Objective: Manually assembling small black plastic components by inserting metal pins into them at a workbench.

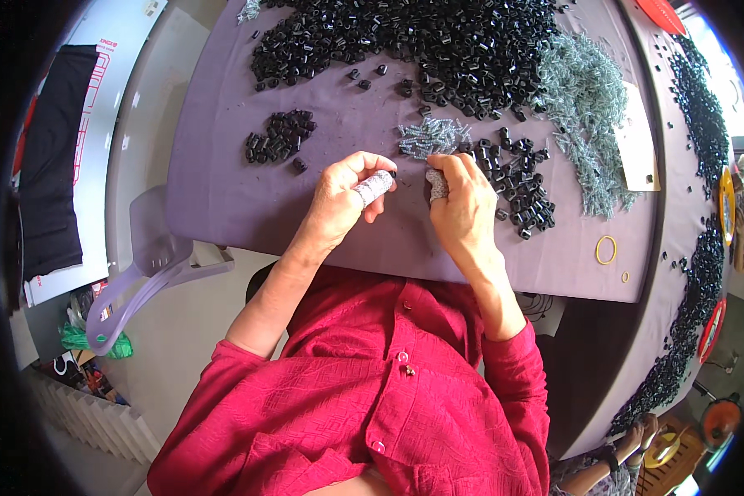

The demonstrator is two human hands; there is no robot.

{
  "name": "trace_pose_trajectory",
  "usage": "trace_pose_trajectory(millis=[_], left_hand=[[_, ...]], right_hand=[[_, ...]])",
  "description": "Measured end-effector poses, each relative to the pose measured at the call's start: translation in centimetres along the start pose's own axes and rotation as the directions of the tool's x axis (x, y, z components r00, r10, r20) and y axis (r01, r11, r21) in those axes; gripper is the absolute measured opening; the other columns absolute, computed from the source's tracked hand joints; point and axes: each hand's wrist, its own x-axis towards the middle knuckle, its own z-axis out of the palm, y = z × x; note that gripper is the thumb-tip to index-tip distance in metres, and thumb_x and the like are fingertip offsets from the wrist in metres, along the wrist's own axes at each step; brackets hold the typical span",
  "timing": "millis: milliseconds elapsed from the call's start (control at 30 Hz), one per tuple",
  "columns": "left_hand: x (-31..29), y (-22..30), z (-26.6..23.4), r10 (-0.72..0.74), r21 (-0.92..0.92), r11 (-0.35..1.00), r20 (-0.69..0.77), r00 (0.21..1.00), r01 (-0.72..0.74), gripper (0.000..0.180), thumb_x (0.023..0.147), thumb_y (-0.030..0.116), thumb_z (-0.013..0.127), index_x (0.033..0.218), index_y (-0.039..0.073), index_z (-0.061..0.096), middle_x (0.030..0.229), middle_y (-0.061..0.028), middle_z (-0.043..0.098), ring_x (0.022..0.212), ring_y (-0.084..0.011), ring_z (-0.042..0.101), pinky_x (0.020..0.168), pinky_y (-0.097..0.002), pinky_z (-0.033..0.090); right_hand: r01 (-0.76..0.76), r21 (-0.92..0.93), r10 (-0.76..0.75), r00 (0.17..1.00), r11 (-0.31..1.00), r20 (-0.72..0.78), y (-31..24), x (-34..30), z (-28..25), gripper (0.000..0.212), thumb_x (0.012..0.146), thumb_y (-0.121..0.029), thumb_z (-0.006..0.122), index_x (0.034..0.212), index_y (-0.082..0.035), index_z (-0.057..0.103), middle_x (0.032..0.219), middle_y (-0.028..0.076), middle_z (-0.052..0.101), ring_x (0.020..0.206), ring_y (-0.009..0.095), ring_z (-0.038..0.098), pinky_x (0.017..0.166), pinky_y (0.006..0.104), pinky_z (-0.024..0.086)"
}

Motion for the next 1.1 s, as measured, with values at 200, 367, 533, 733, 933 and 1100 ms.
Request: trace_pose_trajectory(millis=[200, 367, 533, 733, 933, 1100], left_hand=[[0.1, 0.2, 0.3, -0.012, 0.025, 1.0, -0.01, 1.0, 0.013, 0.013, 0.089, 0.004, 0.055, 0.1, 0.0, 0.059, 0.079, -0.0053, 0.061, 0.053, -0.0046, 0.052, 0.043, -0.0179, 0.041], [0.6, 0.7, 0.8, -0.014, 0.023, 1.0, -0.007, 1.0, 0.015, 0.012, 0.089, 0.004, 0.054, 0.099, 0.0, 0.059, 0.078, -0.0049, 0.061, 0.052, -0.0045, 0.052, 0.043, -0.0177, 0.041], [1.8, 0.5, 1.2, 0.008, 0.053, 0.999, -0.029, 1.0, -0.007, 0.011, 0.09, 0.005, 0.053, 0.098, 0.001, 0.058, 0.084, -0.0053, 0.062, 0.059, -0.0065, 0.056, 0.046, -0.0184, 0.045], [2.4, 0.2, 2.0, 0.069, -0.045, 0.996, -0.051, 0.996, -0.071, 0.01, 0.088, 0.003, 0.053, 0.096, 0.0, 0.058, 0.081, -0.0053, 0.061, 0.06, -0.0091, 0.059, 0.046, -0.0211, 0.048], [2.6, 0.3, 2.5, 0.099, 0.067, 0.993, -0.035, 0.994, -0.096, 0.014, 0.089, 0.0, 0.049, 0.1, 0.001, 0.057, 0.082, -0.005, 0.062, 0.062, -0.0078, 0.058, 0.048, -0.0203, 0.048], [2.3, 0.9, 3.3, 0.102, 0.164, 0.982, -0.078, 0.992, -0.089, 0.013, 0.089, 0.0, 0.048, 0.1, 0.002, 0.055, 0.076, -0.0032, 0.059, 0.057, -0.0062, 0.054, 0.045, -0.0203, 0.044]], right_hand=[[-0.012, 0.024, 0.013, 1.0, 1.0, -0.02, 0.0, 0.2, 0.0, 0.038, 0.061, 0.011, 0.049, 0.094, -0.002, 0.062, 0.085, 0.013, 0.059, 0.081, 0.034, 0.058, 0.073, 0.0387, 0.047], [-0.013, 0.041, 0.013, 1.0, 0.999, 0.0, -0.1, 0.6, -0.3, 0.039, 0.062, 0.011, 0.046, 0.095, -0.002, 0.061, 0.083, 0.014, 0.058, 0.078, 0.035, 0.058, 0.07, 0.0389, 0.047], [-0.013, 0.116, 0.013, 1.0, 0.993, 0.001, -0.2, 0.7, -0.1, 0.037, 0.064, 0.01, 0.046, 0.097, -0.001, 0.06, 0.088, 0.015, 0.06, 0.082, 0.034, 0.06, 0.073, 0.037, 0.048], [-0.112, 0.291, 0.119, 0.993, 0.95, -0.007, 0.1, 0.2, 0.4, 0.041, 0.065, 0.014, 0.047, 0.101, 0.0, 0.059, 0.09, 0.015, 0.062, 0.083, 0.028, 0.063, 0.074, 0.0322, 0.049], [-0.234, 0.386, 0.227, 0.972, 0.892, 0.065, -0.8, 0.5, 0.1, 0.041, 0.068, 0.016, 0.048, 0.104, 0.0, 0.058, 0.09, 0.013, 0.063, 0.083, 0.019, 0.063, 0.073, 0.0276, 0.05], [-0.247, 0.455, 0.261, 0.965, 0.855, 0.034, -0.8, 0.6, 0.5, 0.039, 0.071, 0.016, 0.05, 0.105, -0.001, 0.059, 0.09, 0.011, 0.064, 0.082, 0.016, 0.063, 0.072, 0.026, 0.05]])
